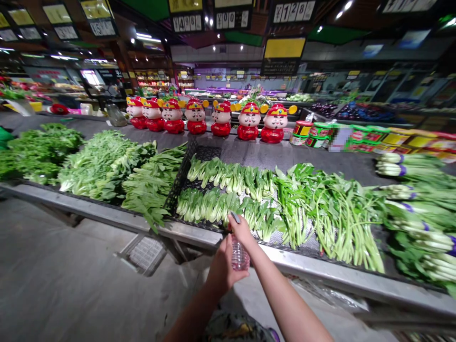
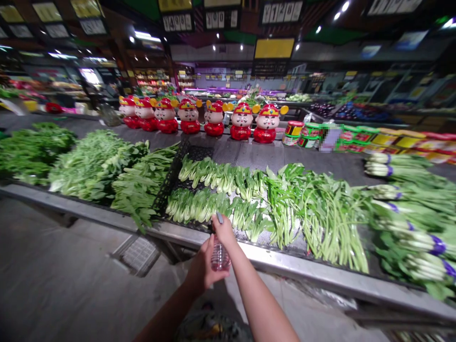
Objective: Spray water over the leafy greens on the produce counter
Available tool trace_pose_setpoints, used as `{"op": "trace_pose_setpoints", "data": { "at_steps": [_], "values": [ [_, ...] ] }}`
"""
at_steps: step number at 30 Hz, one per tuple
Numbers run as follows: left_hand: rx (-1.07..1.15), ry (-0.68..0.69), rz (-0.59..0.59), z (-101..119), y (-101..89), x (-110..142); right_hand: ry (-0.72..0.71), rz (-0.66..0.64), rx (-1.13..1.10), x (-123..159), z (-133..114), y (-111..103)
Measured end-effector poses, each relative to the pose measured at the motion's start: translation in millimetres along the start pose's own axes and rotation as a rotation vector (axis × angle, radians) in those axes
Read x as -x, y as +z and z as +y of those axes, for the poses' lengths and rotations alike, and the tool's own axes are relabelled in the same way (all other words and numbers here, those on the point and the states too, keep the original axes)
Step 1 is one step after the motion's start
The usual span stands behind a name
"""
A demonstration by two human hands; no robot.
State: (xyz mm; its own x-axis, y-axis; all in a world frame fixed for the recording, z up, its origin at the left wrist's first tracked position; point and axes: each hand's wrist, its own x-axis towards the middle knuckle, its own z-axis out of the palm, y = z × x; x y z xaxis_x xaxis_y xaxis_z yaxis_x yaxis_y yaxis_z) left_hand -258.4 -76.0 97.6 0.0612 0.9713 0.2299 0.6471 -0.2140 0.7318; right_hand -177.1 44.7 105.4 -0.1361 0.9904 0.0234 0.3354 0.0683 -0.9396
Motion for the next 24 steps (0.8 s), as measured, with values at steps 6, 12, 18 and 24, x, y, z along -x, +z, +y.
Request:
{"op": "trace_pose_setpoints", "data": {
  "at_steps": [6, 12, 18, 24],
  "values": [
    [0.036, -0.013, -0.032, 5.4, 3.6, -2.7, 0.01, 0.025, -0.026, 3.2, 1.9, -10.2],
    [0.046, 0.011, -0.025, 4.1, 12.3, -7.1, -0.009, 0.036, -0.003, 4.4, -2.3, -22.3],
    [0.04, -0.014, 0.004, 1.9, 25.4, -3.8, 0.016, 0.042, -0.034, 6.3, 6.1, -25.7],
    [0.058, 0.022, -0.006, -2.2, 31.3, -0.8, 0.034, 0.061, -0.035, 10.4, 9.8, -28.8]
  ]
}}
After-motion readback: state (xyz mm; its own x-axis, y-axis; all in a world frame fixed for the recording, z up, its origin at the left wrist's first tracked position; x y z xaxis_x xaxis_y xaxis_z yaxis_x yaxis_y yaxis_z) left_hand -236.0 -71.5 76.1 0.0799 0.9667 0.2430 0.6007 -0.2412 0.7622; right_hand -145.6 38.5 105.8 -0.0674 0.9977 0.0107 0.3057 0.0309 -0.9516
